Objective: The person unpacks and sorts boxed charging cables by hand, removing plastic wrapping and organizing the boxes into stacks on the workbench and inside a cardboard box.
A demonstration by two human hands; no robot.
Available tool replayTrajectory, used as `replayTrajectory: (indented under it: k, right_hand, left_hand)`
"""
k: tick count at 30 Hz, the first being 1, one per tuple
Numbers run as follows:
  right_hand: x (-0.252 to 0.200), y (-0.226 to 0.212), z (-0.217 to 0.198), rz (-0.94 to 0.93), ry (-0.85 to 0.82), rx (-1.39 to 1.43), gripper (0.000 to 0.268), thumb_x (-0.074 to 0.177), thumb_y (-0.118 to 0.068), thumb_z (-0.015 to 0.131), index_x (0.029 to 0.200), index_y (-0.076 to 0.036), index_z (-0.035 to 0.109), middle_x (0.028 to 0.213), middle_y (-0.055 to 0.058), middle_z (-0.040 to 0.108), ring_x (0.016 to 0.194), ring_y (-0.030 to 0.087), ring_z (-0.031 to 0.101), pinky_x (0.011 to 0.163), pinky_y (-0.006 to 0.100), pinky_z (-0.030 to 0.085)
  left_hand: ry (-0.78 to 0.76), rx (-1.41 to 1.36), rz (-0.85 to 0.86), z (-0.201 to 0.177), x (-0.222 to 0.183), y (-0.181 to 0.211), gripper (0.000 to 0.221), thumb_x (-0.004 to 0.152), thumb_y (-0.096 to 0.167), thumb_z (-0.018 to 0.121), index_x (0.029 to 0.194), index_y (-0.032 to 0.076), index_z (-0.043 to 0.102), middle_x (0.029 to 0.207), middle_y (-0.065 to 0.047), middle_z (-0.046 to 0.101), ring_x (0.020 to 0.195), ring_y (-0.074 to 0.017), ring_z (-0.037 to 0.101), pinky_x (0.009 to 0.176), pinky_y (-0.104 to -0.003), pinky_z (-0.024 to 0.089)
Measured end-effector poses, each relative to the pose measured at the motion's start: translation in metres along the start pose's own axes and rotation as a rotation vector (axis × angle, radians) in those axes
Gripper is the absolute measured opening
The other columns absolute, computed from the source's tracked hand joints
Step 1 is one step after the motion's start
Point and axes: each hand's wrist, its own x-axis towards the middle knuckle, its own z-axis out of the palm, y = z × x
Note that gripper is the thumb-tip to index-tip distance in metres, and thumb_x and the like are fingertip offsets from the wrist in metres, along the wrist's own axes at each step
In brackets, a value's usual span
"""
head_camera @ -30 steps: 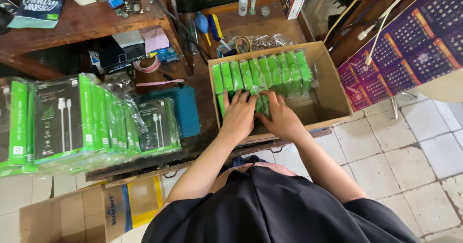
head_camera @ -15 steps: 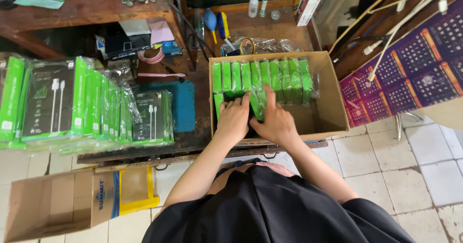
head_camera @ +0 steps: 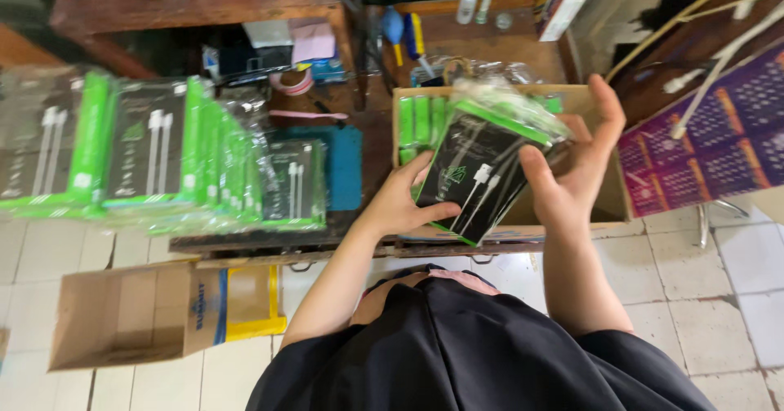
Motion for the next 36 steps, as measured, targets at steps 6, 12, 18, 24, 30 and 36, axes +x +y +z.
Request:
replayTrajectory:
  k: [6,12,18,24,30,36]
  right_hand:
    - [-0.020,0.014,0.098,0.144,-0.052,0.040,0.084,0.101,-0.008,0.070,0.168,-0.005,0.020,0.151,0.017,0.046,0.132,0.023,0.053,0.119,0.038,0.046]
    - [-0.063,0.044,0.177,0.197,-0.340,-0.128,0.081,0.103,-0.008,0.066,0.163,0.002,0.013,0.155,0.020,0.044,0.142,0.024,0.046,0.121,0.035,0.036]
    - [-0.078,0.109,0.234,0.636,-0.249,0.174,0.068,0.103,-0.026,0.061,0.158,0.001,0.033,0.141,0.016,0.059,0.127,0.019,0.055,0.110,0.032,0.043]
    - [-0.097,0.149,0.270,0.890,-0.135,0.116,0.068,0.098,-0.035,0.062,0.153,-0.003,0.038,0.138,0.014,0.062,0.124,0.020,0.059,0.105,0.032,0.045]
    - [-0.110,0.174,0.285,0.812,-0.119,0.054,0.066,0.098,-0.035,0.063,0.153,-0.004,0.042,0.139,0.016,0.061,0.125,0.023,0.058,0.106,0.032,0.044]
    - [-0.113,0.189,0.289,0.612,-0.094,-0.356,0.052,0.100,-0.034,0.066,0.141,-0.002,0.060,0.133,0.015,0.044,0.122,0.025,0.052,0.103,0.033,0.045]
  left_hand:
    - [0.283,-0.278,-0.090,-0.016,-0.057,-0.037,0.072,0.080,0.016,0.089,0.141,-0.001,0.054,0.126,-0.007,0.069,0.116,-0.0140,0.064,0.102,-0.032,0.052]
    - [0.507,-0.384,-0.275,-0.066,-0.113,-0.080,0.047,0.088,0.019,0.084,0.126,-0.003,0.067,0.115,-0.009,0.076,0.101,-0.0139,0.070,0.090,-0.030,0.057]
    - [0.638,-0.540,-0.476,-0.089,-0.153,-0.094,0.048,0.092,0.026,0.081,0.125,-0.006,0.069,0.112,-0.017,0.077,0.096,-0.0187,0.072,0.084,-0.033,0.058]
    - [0.576,-0.765,-0.767,-0.090,-0.194,-0.113,0.055,0.086,0.033,0.076,0.127,0.001,0.056,0.114,-0.016,0.069,0.101,-0.0277,0.073,0.082,-0.044,0.064]
    - [0.574,-0.903,-0.787,-0.096,-0.208,-0.133,0.053,0.095,0.041,0.068,0.123,-0.003,0.059,0.113,-0.016,0.070,0.104,-0.0258,0.074,0.086,-0.040,0.065]
    - [0.565,-0.843,-0.858,-0.102,-0.208,-0.135,0.060,0.096,0.053,0.059,0.121,-0.001,0.058,0.113,-0.017,0.072,0.098,-0.0256,0.075,0.077,-0.040,0.065]
